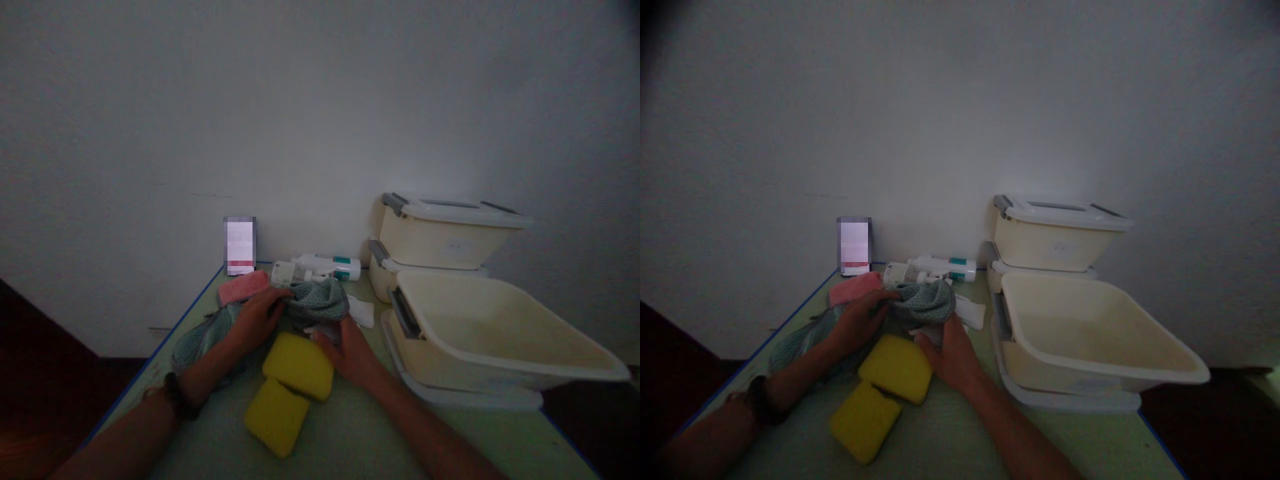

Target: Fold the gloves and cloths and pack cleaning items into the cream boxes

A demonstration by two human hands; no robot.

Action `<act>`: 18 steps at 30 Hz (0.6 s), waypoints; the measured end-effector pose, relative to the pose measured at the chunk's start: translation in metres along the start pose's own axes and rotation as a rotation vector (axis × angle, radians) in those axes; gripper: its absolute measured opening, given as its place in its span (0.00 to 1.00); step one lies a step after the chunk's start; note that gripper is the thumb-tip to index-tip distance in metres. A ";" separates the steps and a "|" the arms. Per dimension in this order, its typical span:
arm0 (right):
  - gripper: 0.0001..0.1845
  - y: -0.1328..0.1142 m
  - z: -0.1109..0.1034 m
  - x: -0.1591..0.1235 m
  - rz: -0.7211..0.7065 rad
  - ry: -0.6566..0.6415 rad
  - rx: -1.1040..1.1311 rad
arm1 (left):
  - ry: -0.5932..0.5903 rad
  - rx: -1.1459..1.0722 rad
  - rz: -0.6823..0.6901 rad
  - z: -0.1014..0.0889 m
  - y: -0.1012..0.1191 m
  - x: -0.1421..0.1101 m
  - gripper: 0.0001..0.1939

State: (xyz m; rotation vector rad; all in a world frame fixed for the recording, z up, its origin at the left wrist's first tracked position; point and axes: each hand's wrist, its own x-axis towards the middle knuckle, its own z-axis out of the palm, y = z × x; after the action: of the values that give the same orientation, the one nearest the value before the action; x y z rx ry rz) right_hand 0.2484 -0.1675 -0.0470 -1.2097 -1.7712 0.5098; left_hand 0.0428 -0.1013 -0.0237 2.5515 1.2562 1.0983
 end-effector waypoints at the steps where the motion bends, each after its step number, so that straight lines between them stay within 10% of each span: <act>1: 0.26 0.000 0.000 0.000 -0.008 0.002 -0.016 | -0.013 -0.001 0.025 0.000 0.000 0.000 0.12; 18: 0.16 0.006 -0.002 0.005 -0.001 0.143 -0.198 | 0.061 0.268 0.140 -0.021 -0.018 -0.003 0.16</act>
State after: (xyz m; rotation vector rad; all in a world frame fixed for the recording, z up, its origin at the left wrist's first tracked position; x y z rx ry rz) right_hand 0.2525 -0.1604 -0.0485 -1.3469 -1.7298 0.2450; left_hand 0.0162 -0.0957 -0.0165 2.8613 1.3401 1.1092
